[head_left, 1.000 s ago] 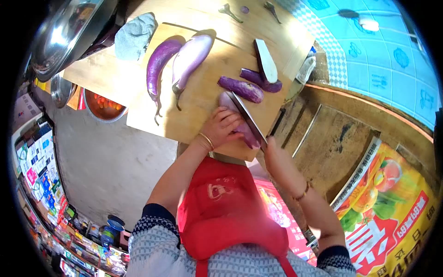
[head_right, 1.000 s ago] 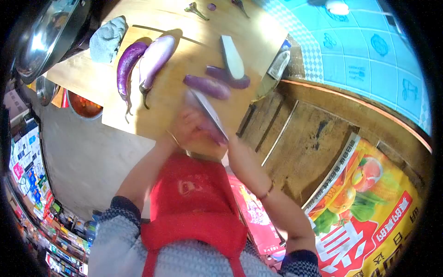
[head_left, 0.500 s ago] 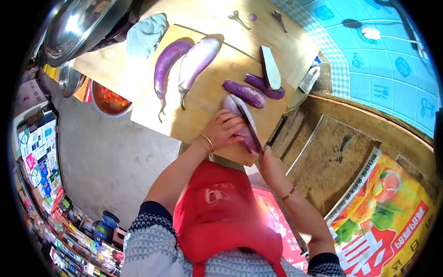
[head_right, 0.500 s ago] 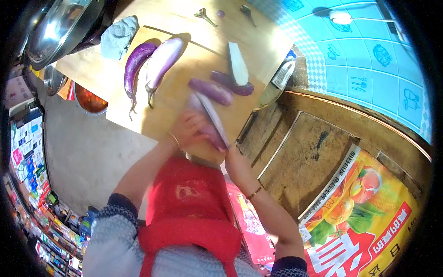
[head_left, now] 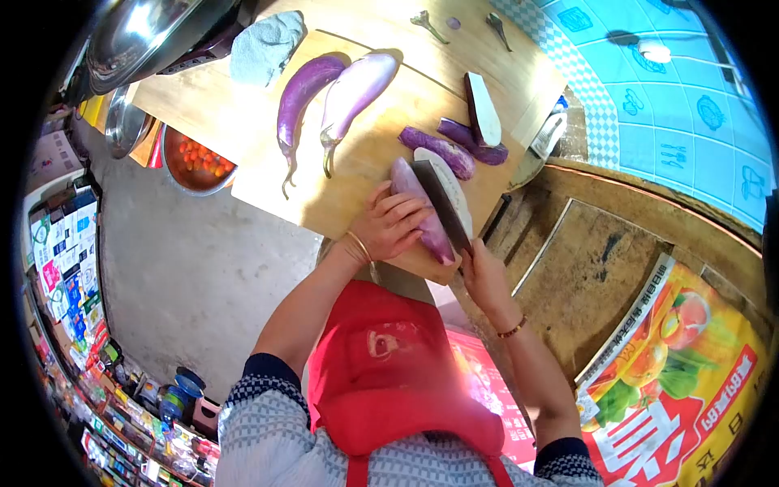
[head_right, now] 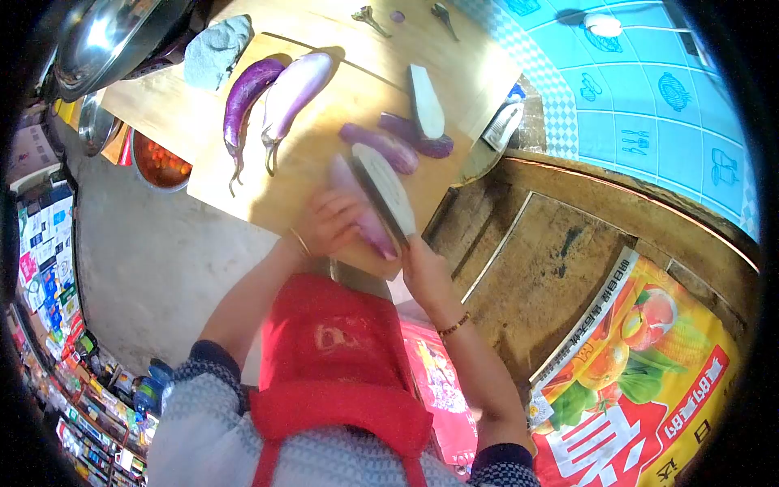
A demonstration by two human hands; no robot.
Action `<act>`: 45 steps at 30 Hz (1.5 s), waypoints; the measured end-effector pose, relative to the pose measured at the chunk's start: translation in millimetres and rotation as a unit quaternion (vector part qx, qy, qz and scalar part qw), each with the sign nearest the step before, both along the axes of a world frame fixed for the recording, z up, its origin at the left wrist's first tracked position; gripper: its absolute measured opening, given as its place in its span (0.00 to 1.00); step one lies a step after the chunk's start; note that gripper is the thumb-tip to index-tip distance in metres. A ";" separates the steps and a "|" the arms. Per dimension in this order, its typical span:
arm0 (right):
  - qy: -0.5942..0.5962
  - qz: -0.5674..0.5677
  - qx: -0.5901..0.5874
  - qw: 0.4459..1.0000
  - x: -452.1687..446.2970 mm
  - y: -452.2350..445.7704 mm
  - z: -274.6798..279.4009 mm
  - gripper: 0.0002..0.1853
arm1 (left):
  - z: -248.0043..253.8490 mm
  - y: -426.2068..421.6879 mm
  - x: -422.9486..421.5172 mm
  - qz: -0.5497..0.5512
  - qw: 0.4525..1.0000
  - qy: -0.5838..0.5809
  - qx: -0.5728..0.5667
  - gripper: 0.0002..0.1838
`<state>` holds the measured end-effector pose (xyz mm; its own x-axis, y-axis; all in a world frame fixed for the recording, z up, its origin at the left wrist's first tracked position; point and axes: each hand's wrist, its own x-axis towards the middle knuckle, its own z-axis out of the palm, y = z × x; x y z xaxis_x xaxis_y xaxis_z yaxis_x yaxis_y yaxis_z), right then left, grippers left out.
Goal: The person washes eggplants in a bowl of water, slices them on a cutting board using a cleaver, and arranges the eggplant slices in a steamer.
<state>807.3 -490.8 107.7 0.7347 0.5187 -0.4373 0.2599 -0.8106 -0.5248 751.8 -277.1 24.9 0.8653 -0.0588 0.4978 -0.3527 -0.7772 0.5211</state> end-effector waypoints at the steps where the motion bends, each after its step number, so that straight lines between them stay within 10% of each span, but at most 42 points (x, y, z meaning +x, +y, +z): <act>1: -0.001 -0.001 -0.002 1.000 -2.2 1.2 8.1 0.08 | -0.2 0.5 -0.7 0.004 1.000 -0.011 -0.017 0.19; 45: 0.056 0.102 -0.154 0.981 -5.7 33.9 79.9 0.12 | -17.6 6.3 -2.2 -0.013 0.998 0.013 -0.061 0.17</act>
